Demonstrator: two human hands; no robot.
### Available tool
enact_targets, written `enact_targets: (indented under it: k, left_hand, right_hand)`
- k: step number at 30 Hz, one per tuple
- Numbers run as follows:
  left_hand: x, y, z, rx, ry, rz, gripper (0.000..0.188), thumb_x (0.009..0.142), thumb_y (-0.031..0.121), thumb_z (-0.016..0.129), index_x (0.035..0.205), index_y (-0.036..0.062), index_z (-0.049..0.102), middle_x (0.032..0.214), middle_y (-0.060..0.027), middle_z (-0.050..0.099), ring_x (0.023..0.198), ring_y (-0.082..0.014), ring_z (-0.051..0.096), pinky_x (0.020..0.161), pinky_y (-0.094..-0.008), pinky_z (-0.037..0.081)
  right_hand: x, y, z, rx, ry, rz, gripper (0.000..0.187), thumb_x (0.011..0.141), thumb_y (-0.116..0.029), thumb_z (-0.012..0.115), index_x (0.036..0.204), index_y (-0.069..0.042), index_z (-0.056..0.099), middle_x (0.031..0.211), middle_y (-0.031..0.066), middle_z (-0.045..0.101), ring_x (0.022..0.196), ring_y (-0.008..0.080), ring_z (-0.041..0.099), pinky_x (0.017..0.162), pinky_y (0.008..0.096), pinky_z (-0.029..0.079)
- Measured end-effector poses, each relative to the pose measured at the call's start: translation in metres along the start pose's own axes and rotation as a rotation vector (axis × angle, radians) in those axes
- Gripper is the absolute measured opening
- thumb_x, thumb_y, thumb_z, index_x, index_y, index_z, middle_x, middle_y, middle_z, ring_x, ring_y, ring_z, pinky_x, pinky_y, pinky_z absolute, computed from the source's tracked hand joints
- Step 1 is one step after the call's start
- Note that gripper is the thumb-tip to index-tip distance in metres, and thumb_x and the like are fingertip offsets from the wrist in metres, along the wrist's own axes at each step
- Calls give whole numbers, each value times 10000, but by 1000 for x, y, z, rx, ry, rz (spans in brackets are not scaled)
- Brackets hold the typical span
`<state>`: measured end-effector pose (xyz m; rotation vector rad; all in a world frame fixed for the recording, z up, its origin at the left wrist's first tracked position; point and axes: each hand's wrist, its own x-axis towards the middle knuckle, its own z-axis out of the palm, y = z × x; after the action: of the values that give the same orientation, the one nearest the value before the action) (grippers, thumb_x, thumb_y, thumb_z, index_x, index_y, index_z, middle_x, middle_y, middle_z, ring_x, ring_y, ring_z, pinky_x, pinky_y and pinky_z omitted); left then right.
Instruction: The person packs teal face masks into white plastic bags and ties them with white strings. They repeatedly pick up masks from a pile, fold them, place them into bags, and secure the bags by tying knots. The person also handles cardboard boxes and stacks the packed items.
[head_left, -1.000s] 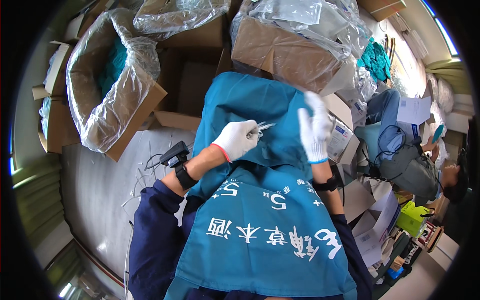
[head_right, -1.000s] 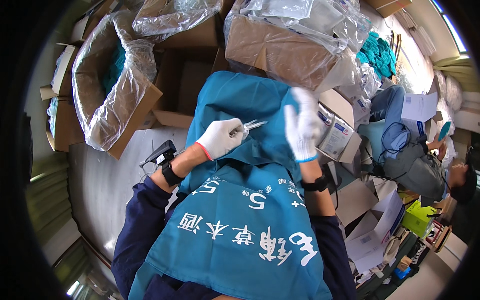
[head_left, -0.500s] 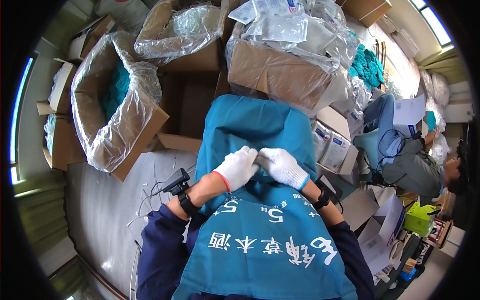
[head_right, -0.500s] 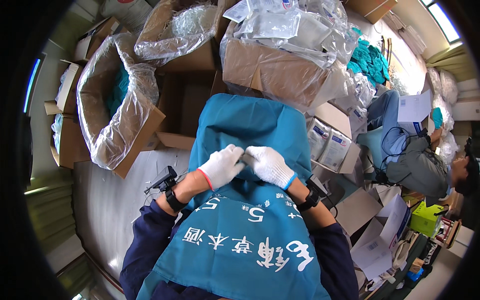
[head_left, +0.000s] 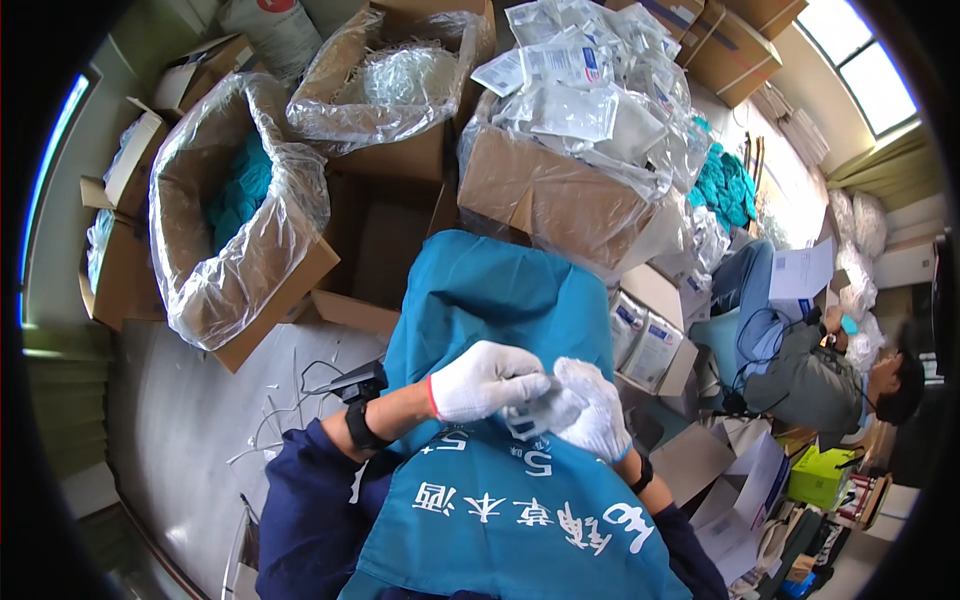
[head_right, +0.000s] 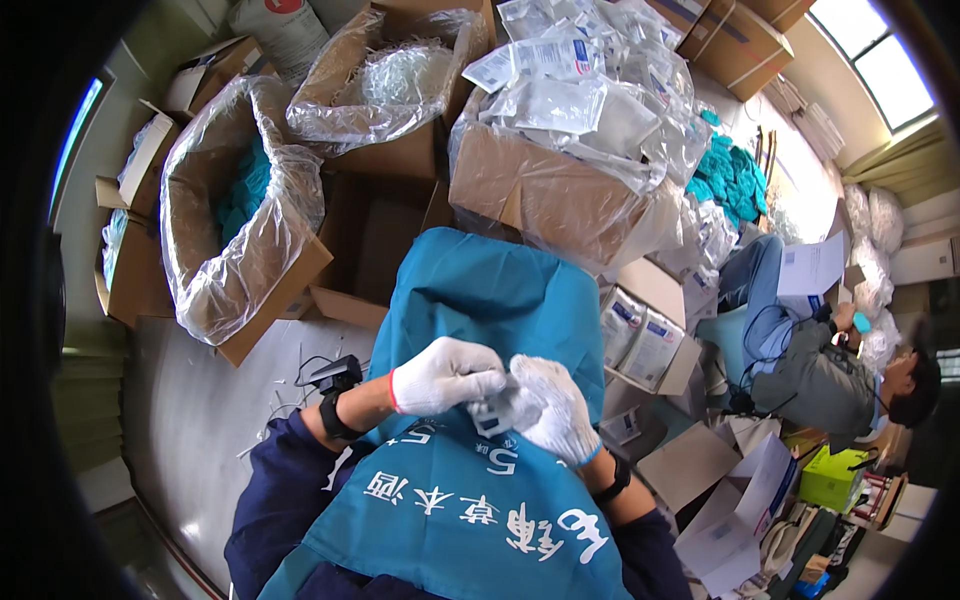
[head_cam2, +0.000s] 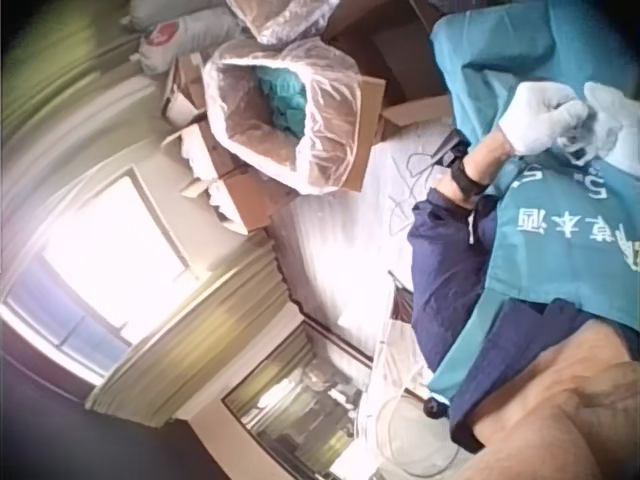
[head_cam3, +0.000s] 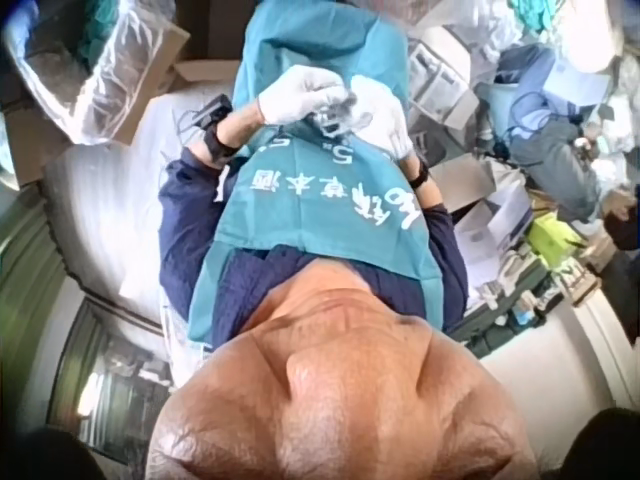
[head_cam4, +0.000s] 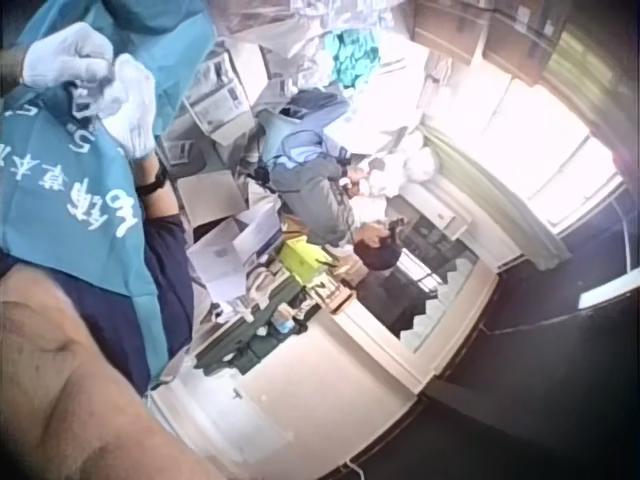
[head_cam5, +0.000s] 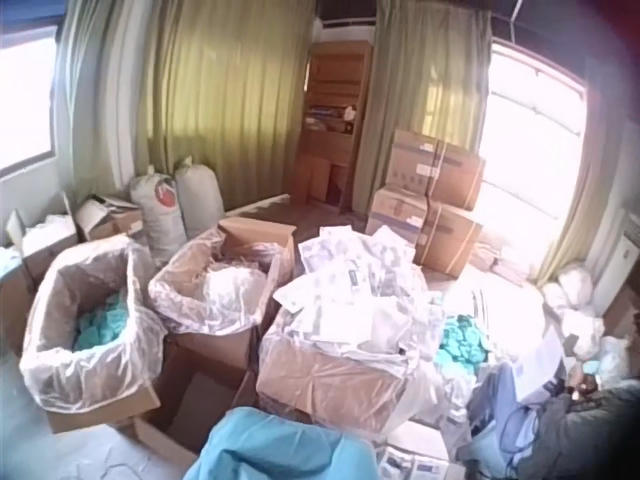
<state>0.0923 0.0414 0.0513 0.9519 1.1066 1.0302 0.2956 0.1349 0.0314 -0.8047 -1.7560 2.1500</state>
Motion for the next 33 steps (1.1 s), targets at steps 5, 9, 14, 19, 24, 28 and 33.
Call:
enact_targets:
  k: [5,9,14,19,24,28,33]
  left_hand:
    - [-14,22,1,154,-12,69,271,997,217,599,904,-26,676,733,-72,611,692,-110,543,667,-295,480]
    - [-20,26,-2,190,-45,48,294,998,233,592,879,-25,669,702,-79,596,671,-118,544,651,-301,470]
    - [-30,21,-32,205,-13,26,275,998,202,552,850,8,679,698,-35,601,649,-89,534,615,-289,455]
    - [-57,-32,-135,178,588,-199,234,926,227,624,913,2,689,758,-44,626,678,-107,580,605,-263,472]
    - [-22,-53,-142,1002,749,-425,968,737,420,795,1474,-11,340,1384,-289,503,1268,-411,527,1048,-432,454]
    - [41,-41,-59,625,265,286,825,722,333,861,1379,-2,491,1456,-212,488,1365,-341,467,1124,-382,388]
    - [51,-51,-9,93,100,67,690,874,339,770,1375,-22,461,1111,-155,669,1018,-200,654,842,-314,535]
  right_hand:
    - [-22,-10,-24,-761,17,-343,511,680,-211,855,1115,-62,632,1050,127,657,982,343,629,860,426,511]
    - [-29,-25,-27,-749,-13,-291,489,673,-231,851,1096,-85,652,1039,118,654,974,337,620,846,417,509]
    - [-15,-34,-33,1044,54,151,329,904,-321,635,665,-146,491,584,16,439,494,175,428,492,364,416]
    - [-32,-57,-145,761,289,-401,488,1074,-265,369,595,-182,327,468,-45,270,369,76,214,349,249,193]
    - [18,-34,-119,824,542,-91,488,1089,-323,381,618,-197,393,465,-44,275,358,90,247,342,255,228]
    - [45,-17,-17,449,235,116,446,1076,-320,430,683,-109,456,573,5,405,466,99,349,530,281,413]
    - [65,6,5,393,152,-13,356,1081,-275,445,841,-52,584,729,26,562,604,93,489,541,232,400]
